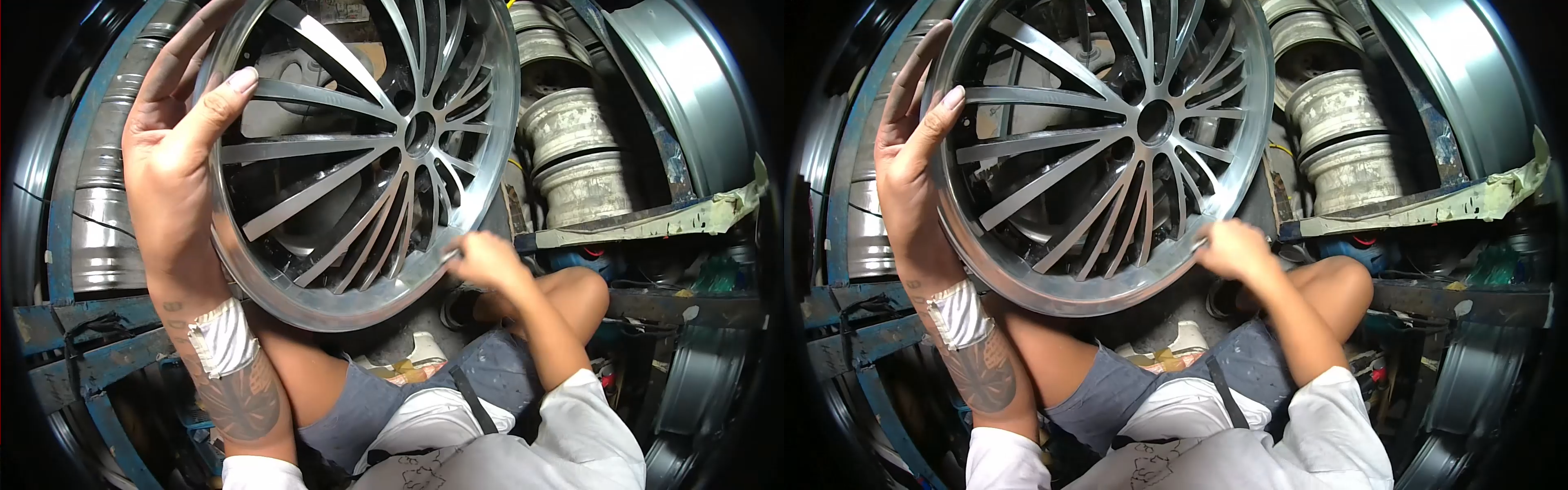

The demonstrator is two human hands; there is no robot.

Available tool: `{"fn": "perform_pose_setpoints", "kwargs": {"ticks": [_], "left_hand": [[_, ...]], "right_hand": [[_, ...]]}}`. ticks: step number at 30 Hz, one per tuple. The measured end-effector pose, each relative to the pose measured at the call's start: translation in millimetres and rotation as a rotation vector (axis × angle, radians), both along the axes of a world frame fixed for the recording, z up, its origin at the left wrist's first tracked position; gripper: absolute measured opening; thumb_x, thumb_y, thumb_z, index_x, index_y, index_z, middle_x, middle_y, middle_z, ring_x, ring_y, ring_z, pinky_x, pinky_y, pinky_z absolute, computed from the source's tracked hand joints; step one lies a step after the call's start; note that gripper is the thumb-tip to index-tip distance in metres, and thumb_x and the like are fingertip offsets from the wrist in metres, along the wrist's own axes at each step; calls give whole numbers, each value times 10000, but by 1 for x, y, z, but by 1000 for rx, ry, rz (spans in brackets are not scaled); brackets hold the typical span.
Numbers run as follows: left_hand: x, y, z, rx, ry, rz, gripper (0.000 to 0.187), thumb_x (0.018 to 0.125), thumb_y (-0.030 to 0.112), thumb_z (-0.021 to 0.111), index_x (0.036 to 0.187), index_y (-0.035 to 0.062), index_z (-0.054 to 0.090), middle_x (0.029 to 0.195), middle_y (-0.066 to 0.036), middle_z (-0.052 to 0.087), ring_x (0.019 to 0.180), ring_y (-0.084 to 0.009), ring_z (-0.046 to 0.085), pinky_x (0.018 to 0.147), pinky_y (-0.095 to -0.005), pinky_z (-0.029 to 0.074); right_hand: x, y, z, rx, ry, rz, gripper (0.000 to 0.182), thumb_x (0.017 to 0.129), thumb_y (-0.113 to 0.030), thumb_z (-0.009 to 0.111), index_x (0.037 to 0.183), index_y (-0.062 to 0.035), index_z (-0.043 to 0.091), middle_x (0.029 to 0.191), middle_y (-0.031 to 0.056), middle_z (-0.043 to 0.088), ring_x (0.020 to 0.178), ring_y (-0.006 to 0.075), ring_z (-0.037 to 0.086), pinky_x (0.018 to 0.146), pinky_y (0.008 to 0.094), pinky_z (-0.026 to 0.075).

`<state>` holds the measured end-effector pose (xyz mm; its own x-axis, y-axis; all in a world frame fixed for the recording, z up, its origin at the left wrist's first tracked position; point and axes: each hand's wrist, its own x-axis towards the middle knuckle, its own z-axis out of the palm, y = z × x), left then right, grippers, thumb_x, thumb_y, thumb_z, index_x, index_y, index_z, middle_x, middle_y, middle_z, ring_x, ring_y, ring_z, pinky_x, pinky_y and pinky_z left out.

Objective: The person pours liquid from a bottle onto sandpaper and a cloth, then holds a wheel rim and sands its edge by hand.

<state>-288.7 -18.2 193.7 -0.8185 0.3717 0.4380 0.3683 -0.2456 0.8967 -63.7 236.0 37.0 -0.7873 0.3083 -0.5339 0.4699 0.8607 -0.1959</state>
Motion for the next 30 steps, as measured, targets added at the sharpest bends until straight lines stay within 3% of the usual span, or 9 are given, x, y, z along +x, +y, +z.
{"fn": "perform_pose_setpoints", "kwargs": {"ticks": [2,5,8,11,16,18,24,27,30], "left_hand": [[2,1,1,29,-29,-14,492,968,31,641,1457,38,583,1457,-132,620,1344,-208,591,1150,-350,454],[-9,2,-6,30,139,52,481,979,36,630,1458,33,575,1436,-136,632,1270,-200,647,1060,-328,548],[-3,-2,-1,24,-13,-39,473,986,49,630,1456,33,574,1434,-136,632,1246,-191,662,1031,-317,574],[-1,-1,-2,37,-19,-48,468,988,52,630,1453,35,578,1442,-134,625,1272,-193,644,1069,-328,550],[-5,1,0,75,41,-105,461,991,49,636,1449,34,586,1467,-139,605,1345,-210,591,1142,-354,473],[16,24,8,239,10,-30,629,814,-71,731,1418,-51,558,1334,-175,665,1217,-229,647,1067,-322,489],[-3,14,-5,237,3,-109,648,811,-66,750,1432,-35,566,1365,-163,652,1258,-219,619,1084,-321,468],[-7,16,-7,271,-18,-123,637,819,-57,751,1430,-26,572,1368,-158,647,1275,-216,602,1081,-322,466],[0,11,-7,167,35,-74,545,905,-3,697,1438,3,580,1422,-150,622,1311,-219,596,1110,-336,469]], "right_hand": [[-7,24,-3,41,5,-112,365,856,-329,677,1170,-168,771,1044,176,772,992,385,741,920,481,588],[-1,-7,-2,77,-27,34,363,859,-346,687,1180,-200,773,1060,193,766,993,373,744,907,491,591],[-3,20,-4,112,-17,-12,359,861,-346,695,1181,-200,770,1039,187,771,956,364,753,878,502,596],[-2,6,-10,314,-10,58,289,898,-289,655,1143,-175,756,963,185,774,884,383,757,809,514,604],[2,7,-13,131,59,-1,298,886,-312,655,1131,-178,761,912,183,768,886,394,754,811,511,606],[0,3,-16,207,27,35,321,881,-310,658,1155,-178,760,918,199,765,889,395,753,818,513,606],[-11,1,-14,161,71,-27,293,872,-275,638,1086,-117,760,923,227,759,893,396,755,848,512,601],[-7,-28,-9,172,8,131,269,855,-259,649,1049,-118,771,937,209,765,903,371,760,821,505,604],[-19,8,-10,111,65,-25,253,845,-258,665,1021,-116,778,940,207,767,904,370,761,822,499,606]]}}
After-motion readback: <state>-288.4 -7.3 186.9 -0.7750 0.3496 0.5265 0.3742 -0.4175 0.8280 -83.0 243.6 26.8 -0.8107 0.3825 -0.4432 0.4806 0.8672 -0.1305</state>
